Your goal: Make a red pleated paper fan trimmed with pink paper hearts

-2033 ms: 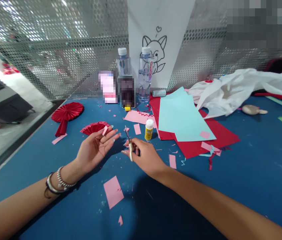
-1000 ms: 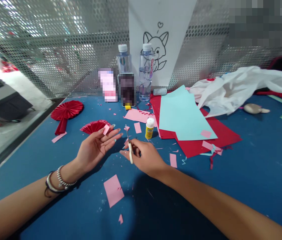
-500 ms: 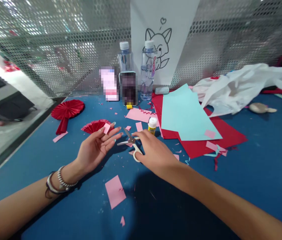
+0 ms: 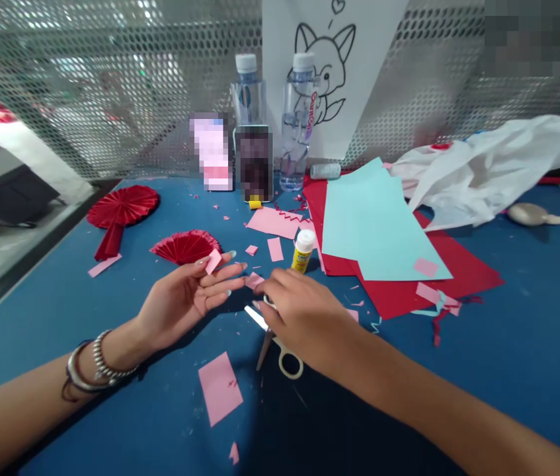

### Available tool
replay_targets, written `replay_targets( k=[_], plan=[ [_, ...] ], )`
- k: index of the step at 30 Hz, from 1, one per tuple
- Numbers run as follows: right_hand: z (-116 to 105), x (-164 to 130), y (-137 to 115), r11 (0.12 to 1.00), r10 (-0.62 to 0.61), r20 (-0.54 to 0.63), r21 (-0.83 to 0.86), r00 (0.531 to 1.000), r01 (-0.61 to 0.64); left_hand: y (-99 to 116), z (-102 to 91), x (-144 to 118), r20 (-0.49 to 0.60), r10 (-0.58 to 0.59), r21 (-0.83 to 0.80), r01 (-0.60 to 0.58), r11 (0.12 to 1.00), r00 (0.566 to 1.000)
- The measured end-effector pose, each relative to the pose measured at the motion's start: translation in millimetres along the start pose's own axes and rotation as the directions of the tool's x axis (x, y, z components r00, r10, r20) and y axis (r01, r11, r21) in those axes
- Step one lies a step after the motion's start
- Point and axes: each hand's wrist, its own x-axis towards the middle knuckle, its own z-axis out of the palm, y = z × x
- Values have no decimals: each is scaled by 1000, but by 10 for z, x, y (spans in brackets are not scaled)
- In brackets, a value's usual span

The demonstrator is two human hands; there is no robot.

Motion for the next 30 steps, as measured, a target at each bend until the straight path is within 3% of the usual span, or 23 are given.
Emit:
replay_targets(
  k=[3,6,8,14,19,23,30],
  plan=[
    [137,68,20,943,122,-77,320,990,-91,-28,10,-11,4,-87,38,87,995,996],
    [220,70,65,750,210,22,637,977,-176,-51,3,-16,18,-181,59,179,982,983],
    [231,58,81,654,184,83,734,979,-185,-58,-8,-17,25,-244,59,242,968,969],
    [179,49,77,577,98,150,797,984,-179,-59,-43,-10,48,-390,92,385,918,920],
    [204,33,111,602,129,148,774,981,-196,-63,-57,-5,62,-402,86,397,914,913],
    [247,21,128,561,202,173,787,964,-259,-65,-59,-4,78,-393,75,387,919,916],
    [198,44,130,515,135,197,823,971,-238,-48,-52,-9,61,-438,38,437,899,897]
  ],
)
